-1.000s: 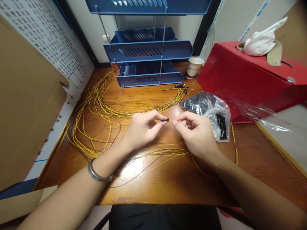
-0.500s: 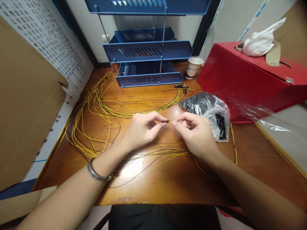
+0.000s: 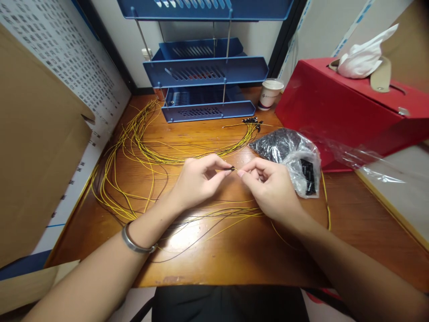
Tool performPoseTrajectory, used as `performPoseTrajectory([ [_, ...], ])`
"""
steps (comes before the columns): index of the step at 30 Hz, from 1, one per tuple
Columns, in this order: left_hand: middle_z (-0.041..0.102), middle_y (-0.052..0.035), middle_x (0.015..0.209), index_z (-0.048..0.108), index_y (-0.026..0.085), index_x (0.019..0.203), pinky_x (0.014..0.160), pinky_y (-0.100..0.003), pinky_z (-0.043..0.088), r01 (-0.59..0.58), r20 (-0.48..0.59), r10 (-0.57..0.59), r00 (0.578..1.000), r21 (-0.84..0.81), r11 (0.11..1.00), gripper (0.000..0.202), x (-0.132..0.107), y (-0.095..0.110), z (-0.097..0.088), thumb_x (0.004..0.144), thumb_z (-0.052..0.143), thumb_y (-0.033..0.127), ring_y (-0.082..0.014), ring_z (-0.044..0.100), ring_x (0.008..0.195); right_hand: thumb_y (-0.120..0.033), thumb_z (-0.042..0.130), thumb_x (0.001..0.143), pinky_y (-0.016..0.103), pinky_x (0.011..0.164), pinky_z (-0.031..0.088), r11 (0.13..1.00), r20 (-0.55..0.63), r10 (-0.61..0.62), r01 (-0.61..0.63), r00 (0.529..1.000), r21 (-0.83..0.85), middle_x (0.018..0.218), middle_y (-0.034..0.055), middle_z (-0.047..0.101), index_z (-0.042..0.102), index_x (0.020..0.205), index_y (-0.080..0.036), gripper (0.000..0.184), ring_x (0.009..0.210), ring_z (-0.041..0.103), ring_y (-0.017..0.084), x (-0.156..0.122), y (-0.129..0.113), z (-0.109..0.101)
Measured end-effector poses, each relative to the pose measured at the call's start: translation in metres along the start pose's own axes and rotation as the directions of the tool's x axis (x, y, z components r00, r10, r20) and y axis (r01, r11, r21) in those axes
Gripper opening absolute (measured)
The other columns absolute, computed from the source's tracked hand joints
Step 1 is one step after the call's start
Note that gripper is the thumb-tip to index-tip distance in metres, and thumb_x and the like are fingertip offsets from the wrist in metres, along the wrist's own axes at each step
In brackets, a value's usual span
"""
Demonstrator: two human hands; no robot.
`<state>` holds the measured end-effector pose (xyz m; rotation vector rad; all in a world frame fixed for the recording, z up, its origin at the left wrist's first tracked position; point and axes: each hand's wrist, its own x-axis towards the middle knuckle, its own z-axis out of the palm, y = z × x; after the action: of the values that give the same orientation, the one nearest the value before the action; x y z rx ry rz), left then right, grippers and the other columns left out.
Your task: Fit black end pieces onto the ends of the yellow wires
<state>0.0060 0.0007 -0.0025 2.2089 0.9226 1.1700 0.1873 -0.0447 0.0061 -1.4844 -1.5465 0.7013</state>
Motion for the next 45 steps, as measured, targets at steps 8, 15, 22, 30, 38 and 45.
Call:
performPoseTrajectory([
  [8,0.077,-0.0028,0.079,0.07,0.014,0.087,0.062,-0.018,0.055,0.064,-0.017,-0.065,0.998,-0.052,0.997,0.006,0.0,0.001,0.0,0.084,0.072,0.019,-0.0111,0.071,0.065,-0.027,0.067,0.086,0.026,0.051,0.034,0.982,-0.185,-0.179,0.165,0.966,-0.089,0.053,-0.0039,0.053,0.079,0.083,-0.016,0.017,0.048,0.042,0.009,-0.001,0.002,0.003],
  [15,0.076,-0.0034,0.075,0.067,0.015,0.082,0.057,-0.02,0.054,0.046,-0.031,-0.049,0.998,-0.081,0.996,0.008,-0.001,0.003,0.0,0.083,0.072,0.021,-0.0116,0.068,0.06,-0.024,0.068,0.086,0.025,0.047,0.032,0.96,-0.202,-0.276,0.259,0.94,-0.108,0.051,-0.0044,0.051,0.078,0.082,-0.017,0.013,0.046,0.04,0.009,-0.004,-0.001,0.003],
  [22,0.077,-0.0046,0.075,0.067,0.015,0.079,0.058,-0.02,0.056,0.007,-0.055,-0.012,0.998,-0.101,0.995,0.008,-0.001,0.006,0.0,0.082,0.073,0.019,-0.0119,0.069,0.061,-0.02,0.067,0.083,0.023,0.045,0.03,0.957,-0.192,-0.29,0.279,0.938,-0.082,0.05,-0.0071,0.043,0.071,0.077,-0.016,0.008,0.043,0.039,0.007,-0.006,-0.007,0.002],
  [30,0.078,-0.0052,0.079,0.065,0.015,0.078,0.059,-0.02,0.058,-0.012,-0.055,0.004,0.998,-0.153,0.988,0.011,-0.003,0.005,-0.001,0.081,0.075,0.018,-0.0128,0.072,0.063,-0.021,0.067,0.083,0.023,0.044,0.029,0.947,-0.178,-0.319,0.309,0.931,-0.084,0.048,-0.0077,0.041,0.068,0.075,-0.018,0.009,0.042,0.037,0.007,-0.006,-0.008,0.001],
  [38,0.081,-0.0084,0.089,0.064,0.016,0.082,0.07,-0.025,0.064,0.034,-0.036,-0.043,0.998,-0.237,0.971,0.013,-0.004,0.002,0.0,0.085,0.074,0.024,-0.0186,0.078,0.08,-0.021,0.067,0.083,0.024,0.047,0.033,0.842,-0.195,-0.524,0.47,0.829,-0.264,0.047,-0.0076,0.043,0.069,0.078,-0.02,0.005,0.041,0.041,0.007,-0.008,-0.001,0.001],
  [45,0.081,-0.008,0.089,0.064,0.016,0.081,0.07,-0.024,0.064,0.019,-0.044,-0.03,0.999,-0.241,0.97,0.013,-0.004,0.002,0.001,0.085,0.074,0.024,-0.0182,0.078,0.079,-0.023,0.066,0.084,0.024,0.046,0.034,0.847,-0.204,-0.514,0.456,0.833,-0.272,0.046,-0.0078,0.042,0.067,0.076,-0.02,0.008,0.04,0.041,0.007,-0.008,-0.001,0.001],
])
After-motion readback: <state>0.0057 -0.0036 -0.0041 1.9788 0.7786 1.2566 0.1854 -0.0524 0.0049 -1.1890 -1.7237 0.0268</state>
